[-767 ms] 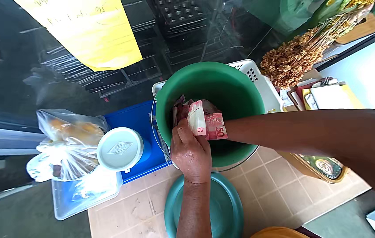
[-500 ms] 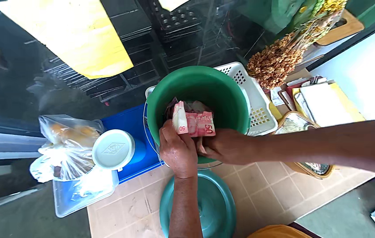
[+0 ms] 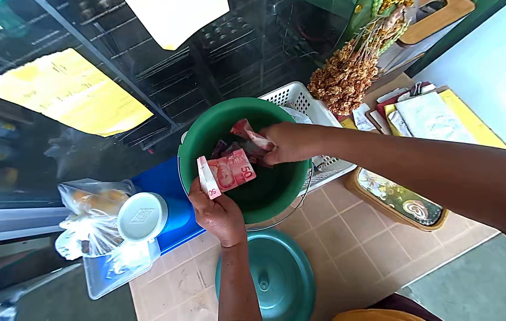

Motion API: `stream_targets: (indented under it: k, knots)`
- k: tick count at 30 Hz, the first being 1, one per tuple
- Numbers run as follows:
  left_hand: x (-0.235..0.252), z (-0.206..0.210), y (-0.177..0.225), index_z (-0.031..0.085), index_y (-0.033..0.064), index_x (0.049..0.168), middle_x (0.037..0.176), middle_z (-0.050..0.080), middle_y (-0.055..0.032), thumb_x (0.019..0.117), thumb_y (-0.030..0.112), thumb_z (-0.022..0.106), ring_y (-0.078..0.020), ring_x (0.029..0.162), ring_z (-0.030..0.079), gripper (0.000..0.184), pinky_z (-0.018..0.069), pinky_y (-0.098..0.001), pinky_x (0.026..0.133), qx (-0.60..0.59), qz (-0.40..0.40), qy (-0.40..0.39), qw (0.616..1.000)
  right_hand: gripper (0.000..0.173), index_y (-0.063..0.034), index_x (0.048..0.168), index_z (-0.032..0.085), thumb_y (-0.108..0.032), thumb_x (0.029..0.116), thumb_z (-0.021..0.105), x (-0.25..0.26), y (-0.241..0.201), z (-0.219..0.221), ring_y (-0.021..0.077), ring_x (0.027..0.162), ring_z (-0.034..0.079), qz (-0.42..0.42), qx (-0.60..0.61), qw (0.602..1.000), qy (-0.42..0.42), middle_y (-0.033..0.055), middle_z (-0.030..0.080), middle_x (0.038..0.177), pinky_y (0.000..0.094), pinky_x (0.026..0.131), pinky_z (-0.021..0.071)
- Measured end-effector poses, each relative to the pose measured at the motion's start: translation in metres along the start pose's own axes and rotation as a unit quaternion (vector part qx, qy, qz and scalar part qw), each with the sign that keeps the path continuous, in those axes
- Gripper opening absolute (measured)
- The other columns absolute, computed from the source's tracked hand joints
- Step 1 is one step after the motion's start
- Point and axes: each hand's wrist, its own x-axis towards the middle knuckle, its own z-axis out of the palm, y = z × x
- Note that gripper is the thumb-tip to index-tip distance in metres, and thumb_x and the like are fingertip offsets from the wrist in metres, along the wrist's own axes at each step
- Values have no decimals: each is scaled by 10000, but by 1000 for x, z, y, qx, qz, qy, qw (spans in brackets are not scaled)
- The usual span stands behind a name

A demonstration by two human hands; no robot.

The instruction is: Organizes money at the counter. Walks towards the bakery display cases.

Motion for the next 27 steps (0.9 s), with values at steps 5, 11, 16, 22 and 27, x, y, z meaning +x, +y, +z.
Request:
stream_targets:
  k: [5,11,16,22,27]
  knots:
    - [-1,0,0,607,-128,1129,919,647,-148,997,-32,479,-20,826,624,207,492,-137,755,1,0,-4,1000,629,-21,1507,449,-133,953,726,-5,-4,-10,227,777,637,14,69,997,-9,176,676,1039,396,706,548]
    - [-1,0,-4,614,-112,1153,924,660,-147,995,-12,480,-28,829,640,231,507,-147,758,-10,9,-7,1000,223,-128,995,596,-288,1097,480,-6,4,-8,7,465,431,85,552,822,111,-71,482,635,146,437,381]
    - [0,-1,-5,653,-99,1130,948,687,-170,990,-6,519,-102,891,671,215,514,-182,823,-4,22,-23,999,273,-153,975,536,-373,1101,433,-36,-5,10,55,591,594,130,644,749,91,-28,602,775,191,519,512]
    - [5,-4,-5,698,-89,1062,958,693,-187,969,2,547,-158,907,668,199,516,-225,824,-5,26,-62,998,353,-198,767,524,-273,1096,421,-113,22,77,18,534,516,102,634,761,-96,-88,503,632,183,539,490]
    - [8,-10,-4,647,-168,1142,1042,699,-265,971,-23,557,-167,952,693,242,540,-264,880,-35,14,-77,996,340,-162,822,513,-330,1105,427,-173,75,110,-3,419,393,78,555,821,-106,-100,409,552,158,412,360]
